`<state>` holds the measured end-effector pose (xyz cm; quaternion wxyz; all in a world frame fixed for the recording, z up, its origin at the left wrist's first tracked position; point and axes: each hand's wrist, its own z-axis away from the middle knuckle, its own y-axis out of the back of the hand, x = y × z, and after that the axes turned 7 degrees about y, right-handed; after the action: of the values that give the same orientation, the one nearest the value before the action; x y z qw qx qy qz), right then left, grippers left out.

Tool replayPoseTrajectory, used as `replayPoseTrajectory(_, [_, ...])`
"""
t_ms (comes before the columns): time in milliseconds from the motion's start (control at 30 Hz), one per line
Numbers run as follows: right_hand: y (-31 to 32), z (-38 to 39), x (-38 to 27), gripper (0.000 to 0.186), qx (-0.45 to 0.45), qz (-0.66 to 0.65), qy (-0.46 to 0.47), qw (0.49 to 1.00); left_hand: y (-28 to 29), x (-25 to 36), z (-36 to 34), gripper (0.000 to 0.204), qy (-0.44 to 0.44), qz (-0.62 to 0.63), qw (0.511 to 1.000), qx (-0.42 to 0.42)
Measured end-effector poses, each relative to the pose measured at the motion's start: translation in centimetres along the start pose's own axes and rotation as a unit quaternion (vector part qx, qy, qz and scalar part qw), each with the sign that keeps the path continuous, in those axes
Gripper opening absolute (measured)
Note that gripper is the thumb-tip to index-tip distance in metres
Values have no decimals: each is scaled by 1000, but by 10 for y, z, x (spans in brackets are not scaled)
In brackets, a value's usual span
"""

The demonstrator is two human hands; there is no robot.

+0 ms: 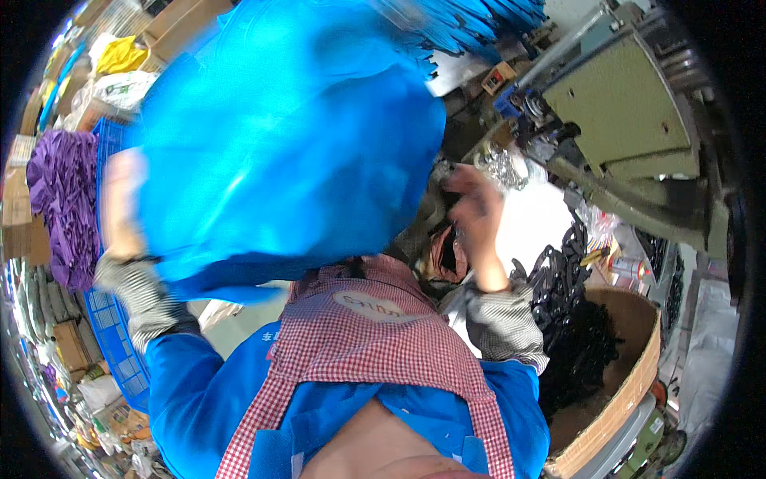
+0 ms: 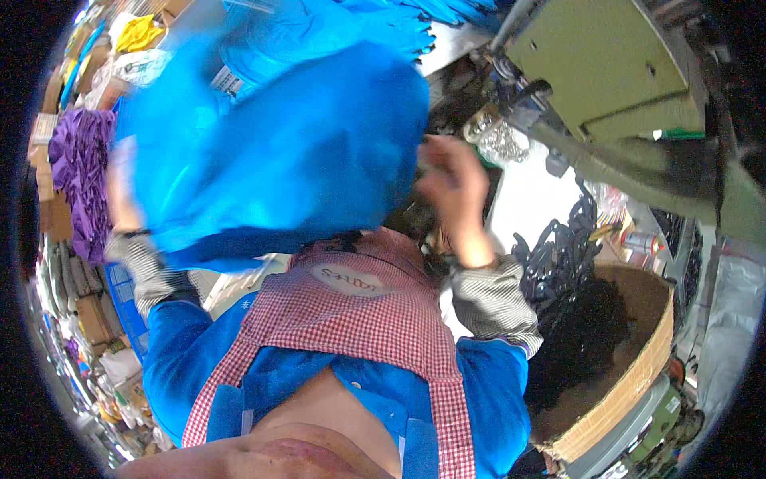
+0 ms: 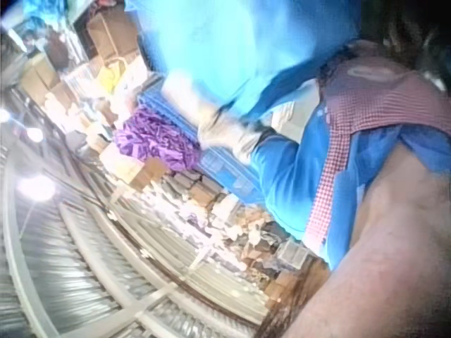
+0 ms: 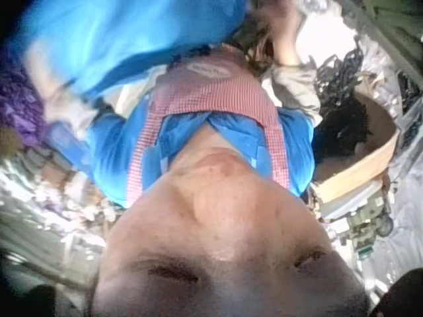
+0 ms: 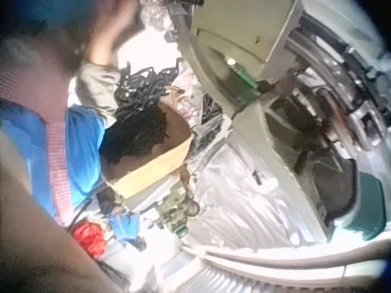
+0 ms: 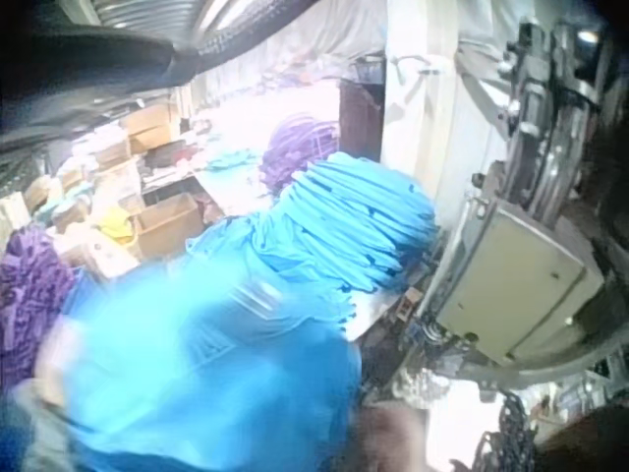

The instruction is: The person operates a sewing machine to stitch black plastic components onto blue fabric bags. They repeatedly pick up a bag, align it under the presser foot, sew, and then place the finished item aside.

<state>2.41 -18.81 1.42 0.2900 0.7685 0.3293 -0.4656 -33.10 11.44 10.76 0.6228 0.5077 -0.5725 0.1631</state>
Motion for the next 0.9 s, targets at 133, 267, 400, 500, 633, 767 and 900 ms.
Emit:
replayPoseTrajectory(133, [-57,44,-24,51,216,-191,-140,947,-213,2,-5,23,84,-43,902,-420])
replayPoseTrajectory(267, [-36,52,26,28,453,-244,-102,851,-306,0,21,26,44,155,878,-451])
replayPoseTrajectory(400, [-7,49,41,33,376,-171,-127,902,-371,32,23,25,80,137,853,-498])
replayPoseTrajectory(500, [12,39,31,32,354,-208,-141,901,-382,49,21,25,43,109,883,-455])
replayPoseTrajectory(633, [25,30,30,31,353,-187,-151,904,-396,51,24,20,68,231,872,-426])
replayPoseTrajectory(767, [33,17,32,30,333,-162,-157,915,-399,46,10,16,104,240,837,-481])
replayPoseTrajectory(900, [40,-31,20,29,375,-128,-141,907,-410,63,-21,16,161,321,812,-459])
